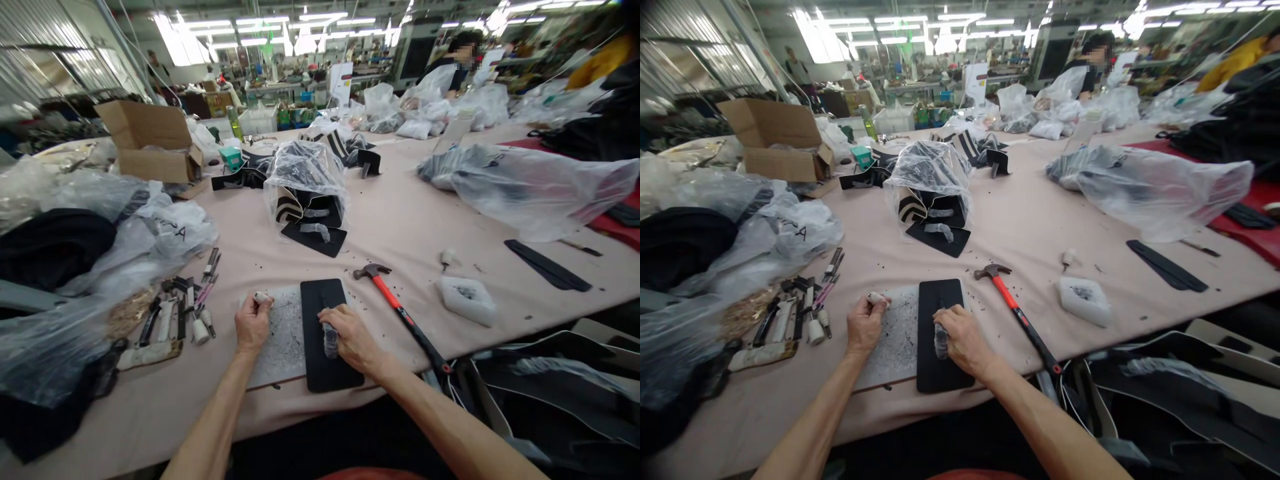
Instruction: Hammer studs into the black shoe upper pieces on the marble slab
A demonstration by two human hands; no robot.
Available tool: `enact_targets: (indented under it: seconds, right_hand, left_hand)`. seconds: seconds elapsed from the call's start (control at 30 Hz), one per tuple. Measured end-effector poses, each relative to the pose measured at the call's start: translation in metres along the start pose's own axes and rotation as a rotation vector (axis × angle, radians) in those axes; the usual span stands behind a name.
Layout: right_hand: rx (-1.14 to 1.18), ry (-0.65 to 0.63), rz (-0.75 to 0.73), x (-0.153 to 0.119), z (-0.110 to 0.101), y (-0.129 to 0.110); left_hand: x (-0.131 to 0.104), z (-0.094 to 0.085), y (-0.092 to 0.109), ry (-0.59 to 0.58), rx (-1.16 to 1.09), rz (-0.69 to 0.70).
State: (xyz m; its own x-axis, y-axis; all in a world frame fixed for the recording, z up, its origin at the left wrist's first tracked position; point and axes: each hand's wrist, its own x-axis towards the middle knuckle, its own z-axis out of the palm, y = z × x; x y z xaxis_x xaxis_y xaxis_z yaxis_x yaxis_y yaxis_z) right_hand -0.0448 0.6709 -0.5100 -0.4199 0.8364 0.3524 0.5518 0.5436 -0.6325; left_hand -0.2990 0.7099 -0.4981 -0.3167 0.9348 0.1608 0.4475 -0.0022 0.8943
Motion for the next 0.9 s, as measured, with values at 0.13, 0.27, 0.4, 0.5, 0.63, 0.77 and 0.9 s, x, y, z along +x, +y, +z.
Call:
enact_targets:
  seconds: [0.13,0.27,0.4,0.5,0.63,0.77,0.9]
  right_hand:
    - [0.183,0.083,0.027,-0.004,-0.002,-0.002]
    - [0.245,0.062,0.044,0.000,-0.007,-0.001]
    - [0.284,0.042,0.086,0.000,-0.009,0.001]
    - [0.283,0.043,0.095,-0.001,-0.008,0.002]
    - [0.276,0.043,0.096,-0.001,-0.008,0.004]
    - [0.264,0.037,0.084,-0.001,-0.007,0.006]
    - [0.274,0.060,0.061,-0.001,-0.005,0.007]
  left_hand:
    - [0.002,0.017,0.027,-0.078,-0.247,-0.045]
    - [0.006,0.058,0.057,-0.277,-0.417,-0.009]
    - [0.010,0.093,0.056,-0.402,-0.428,-0.031]
    - [0.012,0.101,0.045,-0.411,-0.435,-0.055]
    - [0.013,0.101,0.040,-0.423,-0.427,-0.068]
    - [0.014,0.101,0.043,-0.429,-0.397,-0.062]
    - [0.014,0.102,0.043,-0.441,-0.385,-0.064]
